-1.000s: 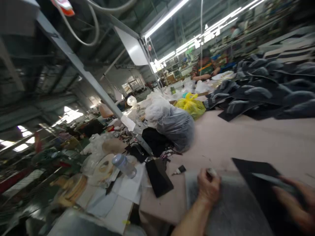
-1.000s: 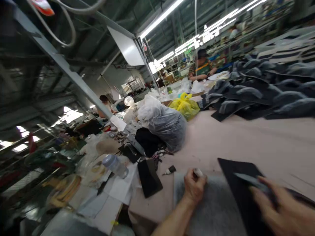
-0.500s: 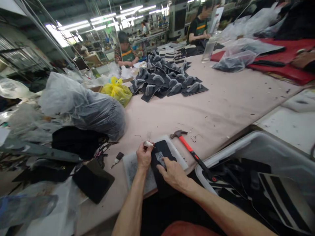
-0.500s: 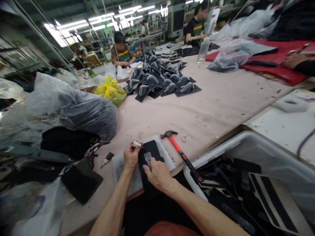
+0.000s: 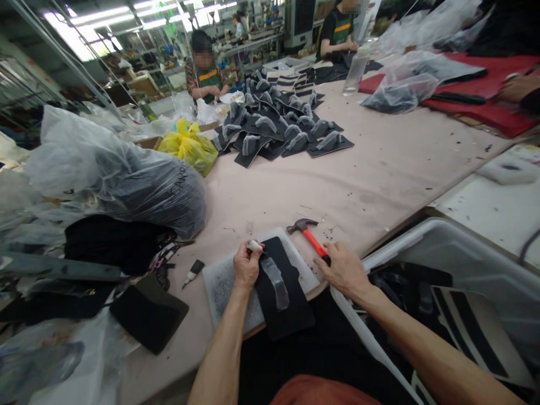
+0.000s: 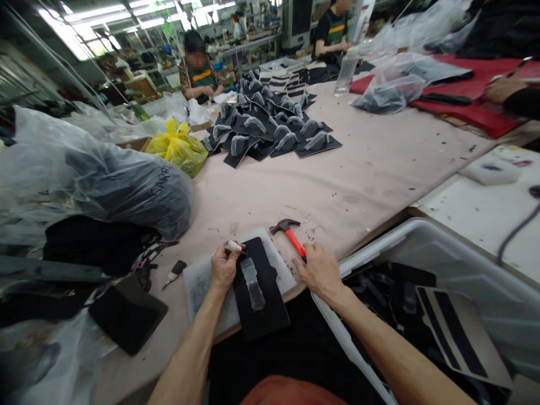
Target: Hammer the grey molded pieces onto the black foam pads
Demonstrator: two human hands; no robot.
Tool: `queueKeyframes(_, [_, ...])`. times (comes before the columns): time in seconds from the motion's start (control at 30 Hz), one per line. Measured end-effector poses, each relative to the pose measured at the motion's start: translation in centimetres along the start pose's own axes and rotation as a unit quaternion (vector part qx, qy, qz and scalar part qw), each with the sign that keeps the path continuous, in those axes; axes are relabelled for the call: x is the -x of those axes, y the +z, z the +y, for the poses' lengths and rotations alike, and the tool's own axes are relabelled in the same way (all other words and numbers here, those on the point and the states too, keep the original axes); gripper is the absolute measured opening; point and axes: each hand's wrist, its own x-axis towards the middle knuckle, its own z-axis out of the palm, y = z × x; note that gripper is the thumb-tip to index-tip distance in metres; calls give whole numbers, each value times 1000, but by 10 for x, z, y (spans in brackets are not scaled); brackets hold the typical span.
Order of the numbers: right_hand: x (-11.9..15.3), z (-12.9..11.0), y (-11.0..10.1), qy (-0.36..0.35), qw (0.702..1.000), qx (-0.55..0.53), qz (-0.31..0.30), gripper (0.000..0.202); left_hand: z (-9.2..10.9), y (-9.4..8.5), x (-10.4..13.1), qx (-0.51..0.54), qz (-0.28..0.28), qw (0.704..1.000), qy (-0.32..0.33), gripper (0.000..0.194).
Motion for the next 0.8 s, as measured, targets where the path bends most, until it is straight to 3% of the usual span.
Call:
queueKeyframes(0.17, [-6,16,10,17,996,37,-75,23,6,2,2,-83,0,996,31,17])
queueKeyframes(0.23, [-10,13,6,40,994,-3,-104,17,9,4,4,-117,12,992,51,13])
queueKeyframes(0.3, [-14,8,0,60,979,-111,-161,10,11,6,6,-134,21,989,64,12])
queueKeyframes(0.33, [-15,6,-2,79,955,-202,-201,7,11,7,7,-140,26,987,68,12])
queueKeyframes(0.4, [-16,-1,-8,139,857,-410,-281,5,9,9,8,-159,35,983,81,13])
queueKeyframes(0.47, [-14,-10,-14,198,750,-546,-317,7,6,10,10,-186,31,976,106,15])
queueKeyframes(0.5, [-13,-15,-19,215,724,-575,-315,9,4,10,11,-198,23,972,122,16])
queueKeyframes(0.53, [-12,-20,-25,220,722,-583,-300,10,3,11,11,-205,10,969,137,17])
queueKeyframes(0.6, [-10,-30,-43,181,770,-568,-229,16,2,11,12,-206,-19,965,159,19])
queueKeyframes(0.7, [-5,-43,-69,17,883,-464,-61,33,3,11,11,-195,-43,967,159,20])
queueKeyframes(0.8, [2,-48,-77,-136,954,-264,38,35,4,10,10,-192,-42,970,141,18])
